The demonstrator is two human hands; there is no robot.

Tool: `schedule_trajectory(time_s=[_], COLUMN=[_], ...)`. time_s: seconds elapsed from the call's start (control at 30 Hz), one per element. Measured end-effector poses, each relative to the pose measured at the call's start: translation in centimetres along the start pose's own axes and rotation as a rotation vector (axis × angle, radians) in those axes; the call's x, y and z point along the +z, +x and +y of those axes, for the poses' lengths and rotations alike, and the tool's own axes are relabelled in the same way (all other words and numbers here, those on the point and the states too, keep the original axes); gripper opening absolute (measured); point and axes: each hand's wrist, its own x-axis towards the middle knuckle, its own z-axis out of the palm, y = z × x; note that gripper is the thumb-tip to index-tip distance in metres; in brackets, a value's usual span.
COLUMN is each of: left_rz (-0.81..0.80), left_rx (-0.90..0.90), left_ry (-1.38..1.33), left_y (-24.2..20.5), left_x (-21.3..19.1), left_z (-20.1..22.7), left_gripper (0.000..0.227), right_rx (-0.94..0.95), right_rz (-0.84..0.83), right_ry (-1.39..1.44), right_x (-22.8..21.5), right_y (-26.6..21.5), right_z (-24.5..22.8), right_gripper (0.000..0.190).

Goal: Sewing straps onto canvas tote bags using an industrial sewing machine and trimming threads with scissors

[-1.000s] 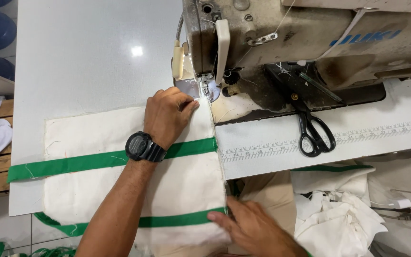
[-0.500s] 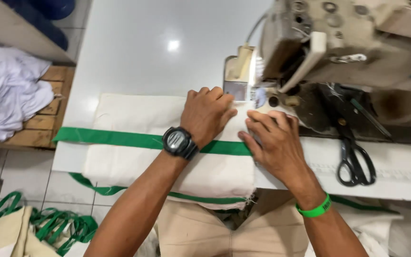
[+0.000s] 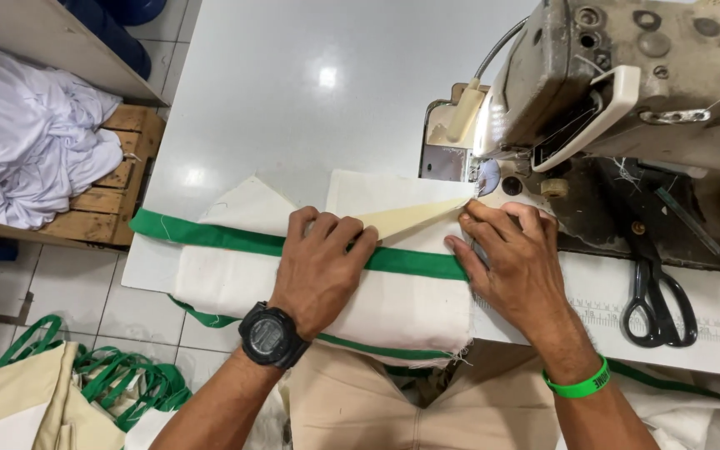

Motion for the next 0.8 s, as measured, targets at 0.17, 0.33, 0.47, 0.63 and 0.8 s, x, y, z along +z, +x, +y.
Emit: schedule_trajectory(time_s=[0.17,0.33,0.47,0.63,0.8], left_rz=[0.034,0.057,-0.089,-0.128,-0.119], left_rx=[-0.044,0.057,0.086,0.144,0.183], left_ry=[0.151,-0.041,-0.368,-0.287,-0.275], left_y=[3.7,7.3,7.3,7.8,8.6], left_x=[0.6,3.7,7.6,6.5,7.3], left_z=[-3.5,1.0,1.6,1.9,1.4], left_gripper=[0.025,0.038,0.033,0.044,0.05], right_rx=[0.008,0.046,0.05,0.067,0.088], right_rz=[-0.002,0.029,0.04,0.006,-0.058], right_ry=[0.011,0.03,0.05,0.066,0.058], right_x=[-0.1,-0.4,0.0,-0.5,-1.8], right_y=[0.0,0.4,0.0,-0.4,-0.3], right_z=[-0.1,-0.3,-0.4,-0.2,-0.2], right_gripper=[0.026,0.027,0.026,0.031,0.042])
